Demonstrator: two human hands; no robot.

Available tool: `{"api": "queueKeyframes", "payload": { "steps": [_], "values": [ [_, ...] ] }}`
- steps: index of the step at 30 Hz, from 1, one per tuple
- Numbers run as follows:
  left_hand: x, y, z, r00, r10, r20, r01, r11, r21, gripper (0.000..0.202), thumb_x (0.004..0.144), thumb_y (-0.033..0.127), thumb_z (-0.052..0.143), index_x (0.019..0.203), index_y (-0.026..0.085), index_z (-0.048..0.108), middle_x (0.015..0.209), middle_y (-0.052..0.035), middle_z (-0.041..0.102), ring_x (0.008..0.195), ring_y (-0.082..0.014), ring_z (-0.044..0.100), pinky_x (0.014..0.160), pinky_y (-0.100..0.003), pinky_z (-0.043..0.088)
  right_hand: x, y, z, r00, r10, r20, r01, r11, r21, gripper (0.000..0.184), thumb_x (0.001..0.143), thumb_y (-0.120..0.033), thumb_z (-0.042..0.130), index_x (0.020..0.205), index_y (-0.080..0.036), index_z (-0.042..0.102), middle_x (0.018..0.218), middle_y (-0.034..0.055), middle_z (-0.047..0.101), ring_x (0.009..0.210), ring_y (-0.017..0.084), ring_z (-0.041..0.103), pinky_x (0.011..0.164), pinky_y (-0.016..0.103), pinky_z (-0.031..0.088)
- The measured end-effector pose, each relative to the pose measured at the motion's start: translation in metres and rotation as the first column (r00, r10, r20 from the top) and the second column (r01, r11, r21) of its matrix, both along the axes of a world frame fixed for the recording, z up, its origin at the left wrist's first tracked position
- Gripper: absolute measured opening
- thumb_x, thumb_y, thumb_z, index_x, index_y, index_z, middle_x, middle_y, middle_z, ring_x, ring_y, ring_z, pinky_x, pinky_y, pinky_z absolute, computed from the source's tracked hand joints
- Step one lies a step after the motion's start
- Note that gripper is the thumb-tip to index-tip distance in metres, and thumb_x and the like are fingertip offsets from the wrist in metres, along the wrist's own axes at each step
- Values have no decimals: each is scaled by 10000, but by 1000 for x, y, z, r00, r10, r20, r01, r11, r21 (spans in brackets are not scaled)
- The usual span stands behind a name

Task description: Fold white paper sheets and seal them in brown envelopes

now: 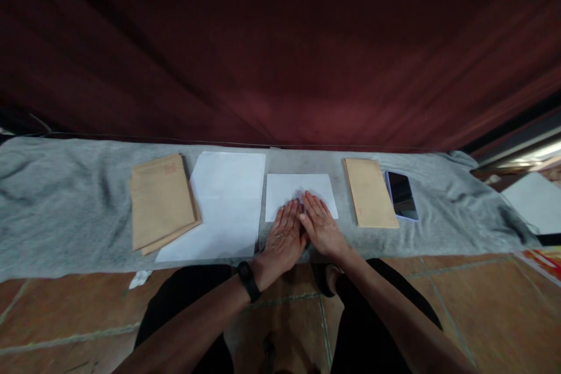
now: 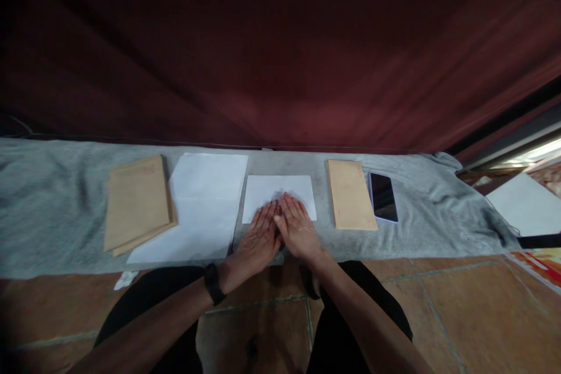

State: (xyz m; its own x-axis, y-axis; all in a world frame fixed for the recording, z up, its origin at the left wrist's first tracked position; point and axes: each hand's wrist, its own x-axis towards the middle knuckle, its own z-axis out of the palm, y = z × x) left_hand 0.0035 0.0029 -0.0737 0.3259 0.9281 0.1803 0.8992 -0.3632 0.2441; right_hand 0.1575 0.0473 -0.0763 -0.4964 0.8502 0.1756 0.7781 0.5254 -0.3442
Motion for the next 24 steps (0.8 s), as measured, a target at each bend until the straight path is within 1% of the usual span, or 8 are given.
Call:
{"api": "queueKeyframes", "payload": {
  "steps": [2, 5, 8, 12, 14, 17, 20, 24],
  "values": [
    [-2, -3, -3, 1000, 12, -10, -12, 1000, 1, 611, 979, 264, 321, 1532, 16, 249, 1599, -213, 320, 1521, -272, 201, 1233, -503, 254, -3, -5, -1, 999, 52, 5, -52, 999, -16, 587, 1061, -433, 262, 1578, -155, 268, 1617, 107, 312, 1509, 215, 264, 1239, 465, 244],
    [-7, -3, -7, 999, 35, -3, -35, 999, 33, 626, 976, 264, 341, 1541, 20, 230, 1607, -215, 299, 1525, -280, 185, 1228, -506, 271, 0, -6, -4, 999, 41, 29, -41, 999, 1, 592, 1056, -437, 297, 1566, -137, 300, 1613, 122, 315, 1509, 232, 266, 1240, 475, 238],
    [-13, -1, -9, 998, 65, 6, -66, 997, 48, 646, 981, 313, 371, 1546, 33, 230, 1606, -217, 299, 1524, -288, 192, 1222, -516, 281, 8, -1, -9, 998, -41, 45, 39, 998, 39, 600, 1052, -438, 320, 1568, -133, 292, 1616, 132, 305, 1510, 245, 260, 1229, 483, 256],
    [-15, 2, -12, 987, 161, -14, -160, 986, 39, 638, 981, 348, 378, 1522, 22, 290, 1595, -225, 320, 1514, -301, 227, 1217, -503, 286, 16, 4, -16, 980, -190, 57, 183, 977, 112, 639, 1048, -461, 335, 1562, -85, 290, 1605, 171, 313, 1501, 283, 278, 1210, 496, 276],
    [-16, 4, -10, 980, 196, -22, -195, 980, 31, 632, 981, 354, 373, 1505, 5, 319, 1589, -236, 325, 1507, -311, 246, 1212, -497, 293, 18, 7, -18, 963, -263, 60, 253, 958, 136, 648, 1047, -461, 336, 1552, -57, 306, 1595, 194, 322, 1493, 309, 292, 1199, 517, 284],
    [-19, 12, -4, 979, 202, -24, -202, 979, 15, 616, 984, 323, 344, 1499, -15, 321, 1576, -250, 342, 1502, -313, 259, 1206, -498, 302, 18, 14, -16, 939, -337, 63, 327, 936, 129, 621, 1054, -430, 304, 1530, -33, 347, 1586, 209, 333, 1488, 322, 300, 1196, 530, 277],
    [-20, 29, 5, 988, 154, -12, -153, 988, 23, 602, 982, 276, 322, 1520, 8, 300, 1592, -215, 332, 1514, -283, 237, 1223, -476, 275, 12, 26, -7, 947, -317, 50, 312, 946, 87, 598, 1062, -419, 255, 1529, -61, 362, 1593, 179, 334, 1494, 297, 293, 1209, 516, 260],
    [-17, 55, 14, 997, 81, 1, -81, 995, 54, 591, 981, 241, 292, 1536, 38, 296, 1618, -160, 306, 1531, -247, 184, 1248, -458, 218, -5, 40, 4, 976, -219, -8, 219, 976, 14, 572, 1069, -410, 198, 1531, -127, 381, 1598, 117, 351, 1498, 233, 295, 1219, 456, 270]
  ]
}}
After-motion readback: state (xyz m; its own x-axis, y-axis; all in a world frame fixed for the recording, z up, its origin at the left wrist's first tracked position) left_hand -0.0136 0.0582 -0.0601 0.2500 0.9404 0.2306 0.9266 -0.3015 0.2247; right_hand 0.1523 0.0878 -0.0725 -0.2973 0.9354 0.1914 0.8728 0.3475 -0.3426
